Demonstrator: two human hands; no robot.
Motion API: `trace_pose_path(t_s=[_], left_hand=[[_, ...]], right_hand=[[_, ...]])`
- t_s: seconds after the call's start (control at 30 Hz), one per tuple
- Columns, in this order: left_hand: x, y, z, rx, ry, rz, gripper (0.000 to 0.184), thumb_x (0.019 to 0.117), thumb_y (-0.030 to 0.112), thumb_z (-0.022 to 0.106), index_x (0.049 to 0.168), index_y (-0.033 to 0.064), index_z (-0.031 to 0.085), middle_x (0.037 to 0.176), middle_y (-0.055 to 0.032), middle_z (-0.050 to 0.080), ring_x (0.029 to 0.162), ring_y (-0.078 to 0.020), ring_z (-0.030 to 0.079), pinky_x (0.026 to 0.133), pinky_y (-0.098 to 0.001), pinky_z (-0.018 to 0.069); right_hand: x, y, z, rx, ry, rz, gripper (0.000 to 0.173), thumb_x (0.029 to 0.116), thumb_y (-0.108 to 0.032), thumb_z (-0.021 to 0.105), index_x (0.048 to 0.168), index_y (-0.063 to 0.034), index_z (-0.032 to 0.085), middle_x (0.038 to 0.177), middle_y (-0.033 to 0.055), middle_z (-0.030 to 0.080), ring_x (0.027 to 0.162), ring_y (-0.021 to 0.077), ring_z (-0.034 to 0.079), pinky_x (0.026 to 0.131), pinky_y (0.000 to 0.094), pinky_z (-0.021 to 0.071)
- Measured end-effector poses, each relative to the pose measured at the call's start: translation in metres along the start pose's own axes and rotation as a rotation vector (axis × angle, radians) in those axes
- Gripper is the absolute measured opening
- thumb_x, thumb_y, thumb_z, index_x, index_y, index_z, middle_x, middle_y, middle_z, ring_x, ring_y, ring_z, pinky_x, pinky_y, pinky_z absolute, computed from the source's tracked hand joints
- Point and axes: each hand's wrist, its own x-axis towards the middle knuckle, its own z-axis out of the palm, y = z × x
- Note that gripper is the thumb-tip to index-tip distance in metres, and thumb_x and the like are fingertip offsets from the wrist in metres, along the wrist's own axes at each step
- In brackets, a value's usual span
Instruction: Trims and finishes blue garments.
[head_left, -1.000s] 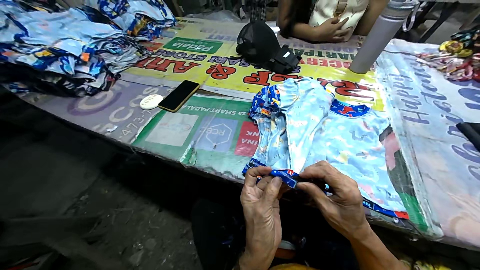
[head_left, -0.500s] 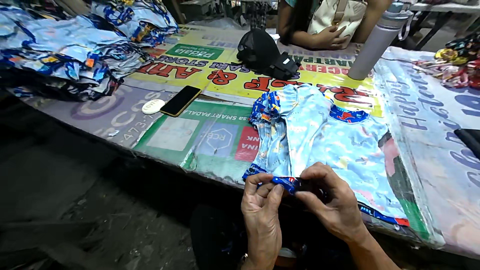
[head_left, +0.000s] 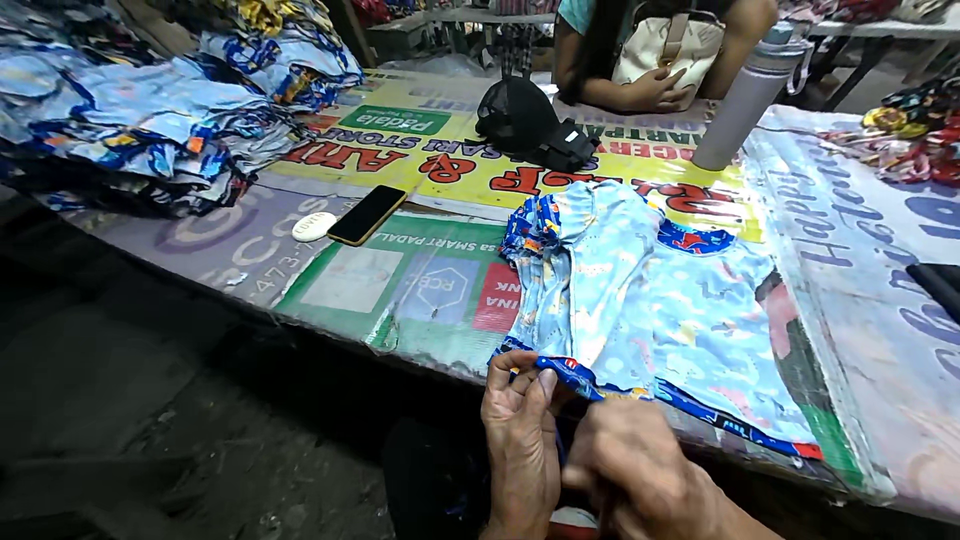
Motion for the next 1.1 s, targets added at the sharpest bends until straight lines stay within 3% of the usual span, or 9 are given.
trace_pose_path(t_s=[0.1, 0.2, 0.33, 0.43, 0.53, 0.63, 0.77, 0.93, 1.1], left_hand=[[0.0, -0.001, 0.0, 0.003, -0.001, 0.006, 0.02, 0.0963, -0.004, 0.058, 0.115, 0.0022, 0.06, 0.095, -0.0157, 0.072, 0.083, -0.0238, 0.076, 0.078, -0.0417, 0.0646], [-0.001, -0.003, -0.002, -0.002, -0.052, 0.047, 0.015, 0.0969, -0.001, 0.062, 0.11, 0.0007, 0.069, 0.099, -0.0142, 0.073, 0.085, -0.0204, 0.075, 0.08, -0.0376, 0.0643], [-0.002, -0.002, -0.006, 0.15, -0.085, 0.125, 0.016, 0.0966, 0.001, 0.063, 0.109, 0.0024, 0.072, 0.101, -0.0114, 0.074, 0.087, -0.0173, 0.074, 0.08, -0.0348, 0.0634], [0.002, 0.002, -0.016, 0.389, -0.195, 0.232, 0.029, 0.095, -0.007, 0.058, 0.118, 0.0065, 0.07, 0.108, -0.0045, 0.074, 0.095, -0.0133, 0.073, 0.086, -0.0317, 0.0614], [0.007, 0.005, -0.022, 0.737, -0.265, 0.441, 0.034, 0.0884, -0.01, 0.063, 0.118, 0.006, 0.066, 0.111, 0.0011, 0.072, 0.098, -0.0056, 0.07, 0.087, -0.0243, 0.0602], [0.019, 0.006, -0.027, 1.141, -0.25, 0.766, 0.025, 0.0884, 0.008, 0.072, 0.113, 0.0075, 0.069, 0.108, -0.0053, 0.06, 0.099, -0.0025, 0.06, 0.086, -0.0136, 0.0522], [0.032, 0.005, -0.034, 1.321, -0.246, 0.969, 0.017, 0.0972, 0.023, 0.064, 0.113, 0.0221, 0.068, 0.112, -0.0005, 0.059, 0.108, -0.0066, 0.058, 0.096, -0.0199, 0.0473], [0.051, 0.009, -0.036, 1.239, -0.413, 0.936, 0.017, 0.1007, 0.017, 0.058, 0.109, 0.0205, 0.072, 0.112, 0.0029, 0.069, 0.113, -0.0087, 0.062, 0.1, -0.0257, 0.0494], [0.061, 0.006, -0.033, 1.066, -0.56, 0.653, 0.017, 0.1042, 0.016, 0.055, 0.104, 0.0101, 0.071, 0.112, -0.0018, 0.07, 0.114, -0.01, 0.063, 0.102, -0.0267, 0.0505]], right_hand=[[-0.006, -0.009, 0.002, 0.089, -0.011, -0.035, 0.041, 0.107, -0.036, 0.053, 0.073, -0.0115, 0.053, 0.062, 0.0038, 0.049, 0.055, 0.0168, 0.05, 0.051, 0.0293, 0.0403], [-0.009, 0.0, 0.0, -0.155, 0.11, 0.121, 0.034, 0.097, -0.043, 0.069, 0.102, -0.0109, 0.06, 0.091, 0.0062, 0.064, 0.079, 0.0118, 0.066, 0.067, 0.0219, 0.0555], [-0.008, 0.028, -0.002, -0.415, 0.071, 0.224, 0.02, 0.0914, -0.026, 0.067, 0.105, -0.0119, 0.065, 0.099, 0.0081, 0.066, 0.066, 0.0119, 0.064, 0.047, 0.0235, 0.0491], [-0.008, 0.031, -0.004, -0.339, 0.067, 0.195, 0.01, 0.0965, -0.022, 0.06, 0.101, -0.0143, 0.065, 0.099, 0.0064, 0.066, 0.066, 0.0114, 0.063, 0.047, 0.024, 0.0492], [-0.007, 0.031, -0.009, -0.31, 0.064, 0.158, 0.009, 0.0977, -0.02, 0.058, 0.101, -0.0133, 0.063, 0.102, 0.0062, 0.068, 0.071, 0.012, 0.066, 0.049, 0.0244, 0.0507], [-0.004, 0.035, -0.011, -0.313, 0.055, 0.125, 0.009, 0.0975, -0.02, 0.059, 0.099, -0.0129, 0.062, 0.102, 0.0062, 0.068, 0.071, 0.0121, 0.066, 0.05, 0.0244, 0.0511], [-0.003, 0.037, -0.015, -0.307, 0.018, 0.097, 0.012, 0.094, -0.025, 0.062, 0.096, -0.0134, 0.061, 0.102, 0.0063, 0.068, 0.072, 0.0129, 0.066, 0.05, 0.0255, 0.0508], [0.003, 0.045, -0.021, -0.036, 0.07, 0.171, 0.012, 0.0969, -0.02, 0.06, 0.098, -0.0084, 0.062, 0.09, 0.0058, 0.067, 0.072, 0.0105, 0.064, 0.057, 0.0234, 0.0527], [0.018, 0.045, -0.03, 0.319, 0.197, 0.436, 0.011, 0.1018, -0.014, 0.056, 0.099, -0.0033, 0.06, 0.077, -0.0006, 0.056, 0.066, -0.0027, 0.053, 0.061, 0.0105, 0.0449]])
